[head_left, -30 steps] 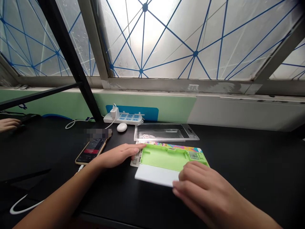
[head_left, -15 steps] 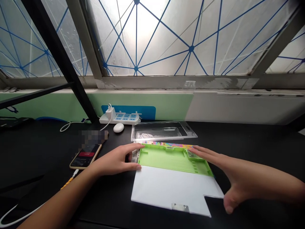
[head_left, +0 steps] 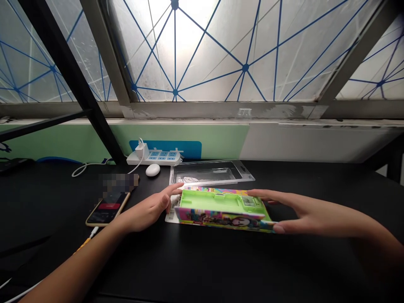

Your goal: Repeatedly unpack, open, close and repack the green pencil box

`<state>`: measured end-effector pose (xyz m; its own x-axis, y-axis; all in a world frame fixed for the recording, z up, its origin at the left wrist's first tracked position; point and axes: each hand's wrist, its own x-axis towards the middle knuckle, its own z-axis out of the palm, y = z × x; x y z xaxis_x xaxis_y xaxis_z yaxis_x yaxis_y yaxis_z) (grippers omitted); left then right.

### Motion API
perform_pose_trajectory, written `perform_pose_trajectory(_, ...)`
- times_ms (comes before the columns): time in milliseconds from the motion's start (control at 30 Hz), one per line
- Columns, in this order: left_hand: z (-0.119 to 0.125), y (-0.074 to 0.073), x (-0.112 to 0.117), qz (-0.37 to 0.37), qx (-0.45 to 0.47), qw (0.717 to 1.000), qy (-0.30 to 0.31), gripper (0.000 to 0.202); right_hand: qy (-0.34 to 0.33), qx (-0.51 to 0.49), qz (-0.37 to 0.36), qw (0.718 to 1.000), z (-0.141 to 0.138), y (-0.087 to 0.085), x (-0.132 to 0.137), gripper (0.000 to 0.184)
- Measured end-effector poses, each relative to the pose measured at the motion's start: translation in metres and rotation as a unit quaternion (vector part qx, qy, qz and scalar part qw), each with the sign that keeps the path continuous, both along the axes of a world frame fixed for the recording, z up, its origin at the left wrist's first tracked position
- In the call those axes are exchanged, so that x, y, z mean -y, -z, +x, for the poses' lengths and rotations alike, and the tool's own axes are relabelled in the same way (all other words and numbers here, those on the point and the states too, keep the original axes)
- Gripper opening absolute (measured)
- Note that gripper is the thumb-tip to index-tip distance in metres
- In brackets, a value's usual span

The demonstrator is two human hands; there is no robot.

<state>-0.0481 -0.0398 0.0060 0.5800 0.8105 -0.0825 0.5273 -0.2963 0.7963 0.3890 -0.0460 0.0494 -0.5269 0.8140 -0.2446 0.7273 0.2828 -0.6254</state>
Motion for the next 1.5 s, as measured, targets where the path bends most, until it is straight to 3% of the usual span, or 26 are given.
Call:
perform_pose_trajectory(100,-0.002,0.004,-0.001,-0.004,0.019,1.0,0.007,0.087,0.044,-0.02,0.004,0.999,-0.004,0.009,-0.007,0.068)
perform_pose_trajectory(233,0.0,0.005,-0.001,0.011,-0.005,1.0,0.007,0.091,0.067,-0.018,0.097,0.993,-0.024,0.023,-0.01,0.066)
perform_pose_trajectory(367,0.008,0.003,0.003,0.03,-0.085,0.996,-0.027,0.108,0.006,0.023,0.114,0.993,-0.052,0.034,0.0,0.1)
perform_pose_trajectory(433,0.013,0.004,0.006,0.071,-0.102,0.992,-0.037,0.111,-0.009,0.049,0.126,0.991,-0.061,0.037,0.006,0.107)
perform_pose_trajectory(633,0.014,0.011,0.01,0.211,-0.046,0.976,-0.028,0.08,-0.014,0.033,0.158,0.987,-0.062,0.039,0.009,0.092)
perform_pose_trajectory(833,0.025,0.003,-0.009,0.394,-0.016,0.913,-0.102,0.073,-0.026,-0.011,0.281,0.959,-0.066,0.02,-0.03,0.085)
perform_pose_trajectory(1000,0.042,0.001,-0.047,0.376,-0.101,0.908,-0.154,0.072,-0.05,-0.007,0.333,0.942,-0.074,0.004,-0.091,0.078)
perform_pose_trajectory(1133,0.04,0.011,-0.065,0.354,-0.109,0.91,-0.184,0.07,-0.029,-0.036,0.308,0.95,-0.077,0.025,-0.121,0.076)
perform_pose_trajectory(1300,0.032,0.026,-0.066,0.301,-0.121,0.927,-0.185,0.069,0.002,-0.017,0.32,0.947,-0.09,0.063,-0.118,0.053)
perform_pose_trajectory(1500,0.033,0.033,-0.063,0.284,-0.128,0.93,-0.194,0.072,0.013,0.035,0.359,0.933,-0.101,0.068,-0.092,0.055)
